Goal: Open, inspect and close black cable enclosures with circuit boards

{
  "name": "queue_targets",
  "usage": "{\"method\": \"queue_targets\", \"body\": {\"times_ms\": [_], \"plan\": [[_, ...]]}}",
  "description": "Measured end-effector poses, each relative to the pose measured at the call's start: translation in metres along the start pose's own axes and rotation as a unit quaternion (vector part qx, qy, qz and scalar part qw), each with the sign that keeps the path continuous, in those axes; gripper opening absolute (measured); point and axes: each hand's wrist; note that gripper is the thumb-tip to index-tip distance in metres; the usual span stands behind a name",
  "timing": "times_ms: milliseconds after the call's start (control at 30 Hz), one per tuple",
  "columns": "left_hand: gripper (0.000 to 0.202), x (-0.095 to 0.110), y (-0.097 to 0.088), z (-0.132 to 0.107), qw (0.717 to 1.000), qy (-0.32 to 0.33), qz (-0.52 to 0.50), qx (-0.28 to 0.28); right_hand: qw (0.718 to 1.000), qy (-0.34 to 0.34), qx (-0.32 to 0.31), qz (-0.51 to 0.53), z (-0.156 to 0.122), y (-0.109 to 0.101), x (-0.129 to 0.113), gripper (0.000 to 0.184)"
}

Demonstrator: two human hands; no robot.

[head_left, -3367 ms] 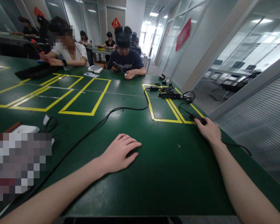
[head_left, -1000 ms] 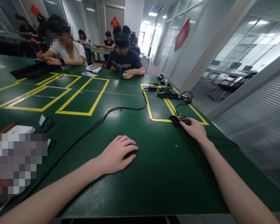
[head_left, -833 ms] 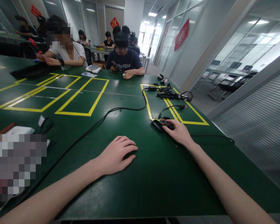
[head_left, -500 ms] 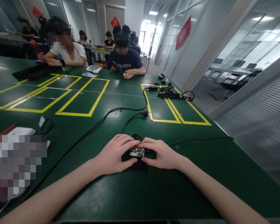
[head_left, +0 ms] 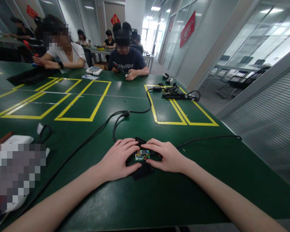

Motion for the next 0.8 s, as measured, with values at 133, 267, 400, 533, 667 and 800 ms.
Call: {"method": "queue_targets", "body": {"times_ms": [133, 267, 400, 533, 667, 800], "plan": [[0.041, 0.0017, -0.0018, 0.0005, 1.0, -0.015, 0.021, -0.005, 1.0, -0.004, 0.019, 0.011, -0.0004, -0.0003, 0.0008, 0.044], [0.049, 0.0012, -0.0014, 0.0002, 1.0, -0.012, 0.021, -0.003, 0.999, -0.021, 0.041, 0.024, 0.0002, 0.0032, -0.0004, 0.039], [0.051, -0.0003, 0.0007, -0.0002, 1.0, 0.0, 0.01, 0.009, 0.998, -0.018, 0.036, 0.042, 0.0012, 0.0054, -0.0022, 0.038], [0.042, 0.0007, -0.0004, 0.001, 1.0, -0.003, -0.015, 0.026, 0.999, 0.011, 0.012, 0.041, 0.0011, 0.0049, -0.0036, 0.051], [0.025, 0.0015, -0.0025, 0.0026, 0.999, -0.02, -0.035, 0.031, 0.997, 0.053, 0.016, 0.056, 0.0018, 0.0049, -0.0055, 0.047], [0.026, -0.0014, -0.0005, 0.0027, 0.999, -0.012, -0.039, 0.033, 0.995, 0.07, 0.019, 0.064, 0.0026, 0.007, -0.0066, 0.035]]}}
Point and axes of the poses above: each hand's wrist, its own z-axis towards the middle knuckle, its own y-axis out of the palm, x = y × z, and after that the axes turned 6 degrees about -y, right-handed
